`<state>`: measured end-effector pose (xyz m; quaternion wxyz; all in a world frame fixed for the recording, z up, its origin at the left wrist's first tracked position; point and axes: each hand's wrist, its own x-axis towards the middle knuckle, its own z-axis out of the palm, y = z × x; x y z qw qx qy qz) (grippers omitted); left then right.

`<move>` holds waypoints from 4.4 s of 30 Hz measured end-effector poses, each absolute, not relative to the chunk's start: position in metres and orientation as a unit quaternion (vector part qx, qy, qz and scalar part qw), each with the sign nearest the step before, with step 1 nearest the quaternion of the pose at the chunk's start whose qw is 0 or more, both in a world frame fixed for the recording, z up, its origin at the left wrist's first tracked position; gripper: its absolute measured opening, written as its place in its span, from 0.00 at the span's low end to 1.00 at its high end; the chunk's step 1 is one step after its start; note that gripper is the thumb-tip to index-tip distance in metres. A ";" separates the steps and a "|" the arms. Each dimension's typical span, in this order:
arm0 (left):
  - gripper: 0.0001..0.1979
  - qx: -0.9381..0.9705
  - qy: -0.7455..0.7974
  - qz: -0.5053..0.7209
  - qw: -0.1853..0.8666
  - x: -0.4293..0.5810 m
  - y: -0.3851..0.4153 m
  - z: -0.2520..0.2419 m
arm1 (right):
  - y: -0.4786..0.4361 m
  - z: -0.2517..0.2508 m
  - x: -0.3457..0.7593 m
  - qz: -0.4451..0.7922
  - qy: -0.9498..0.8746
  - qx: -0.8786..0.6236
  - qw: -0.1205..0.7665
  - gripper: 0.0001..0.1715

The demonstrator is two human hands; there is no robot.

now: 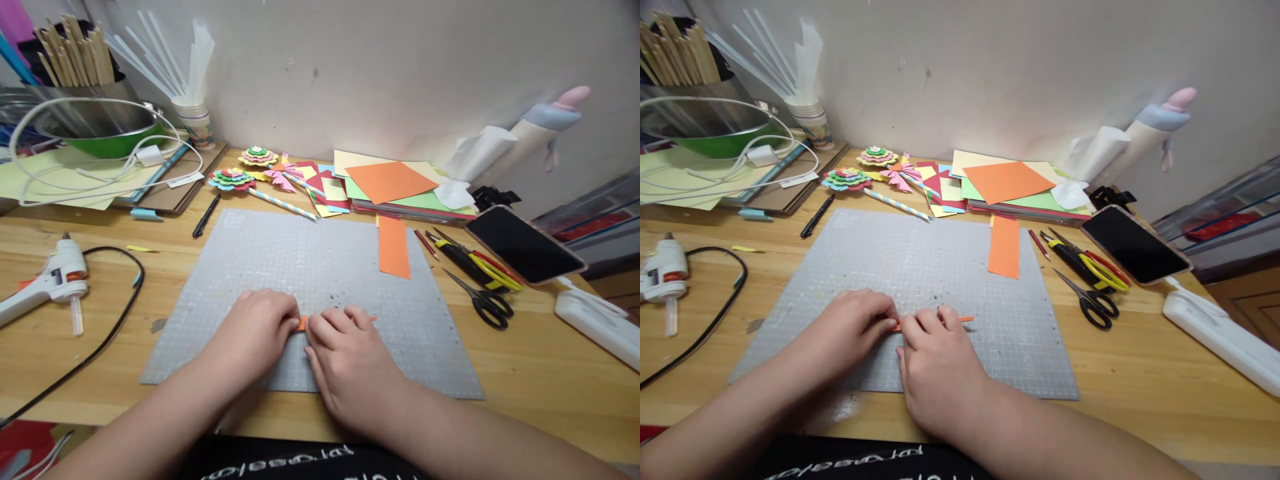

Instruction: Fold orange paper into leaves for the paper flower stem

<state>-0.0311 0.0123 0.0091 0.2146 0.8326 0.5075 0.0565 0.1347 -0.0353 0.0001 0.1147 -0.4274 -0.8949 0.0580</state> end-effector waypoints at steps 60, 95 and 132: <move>0.06 0.890 0.440 0.107 -0.058 -0.030 -0.027 -0.009 | -0.005 0.029 0.202 -0.048 -0.764 -0.589 0.260 0.20; 0.08 0.725 0.498 0.063 0.471 -0.022 -0.025 0.017 | -0.013 -0.008 0.165 0.308 -0.756 -0.521 0.249 0.11; 0.06 0.834 0.488 0.154 0.205 -0.036 -0.020 -0.013 | -0.017 -0.009 0.156 0.242 -0.827 -0.479 0.167 0.04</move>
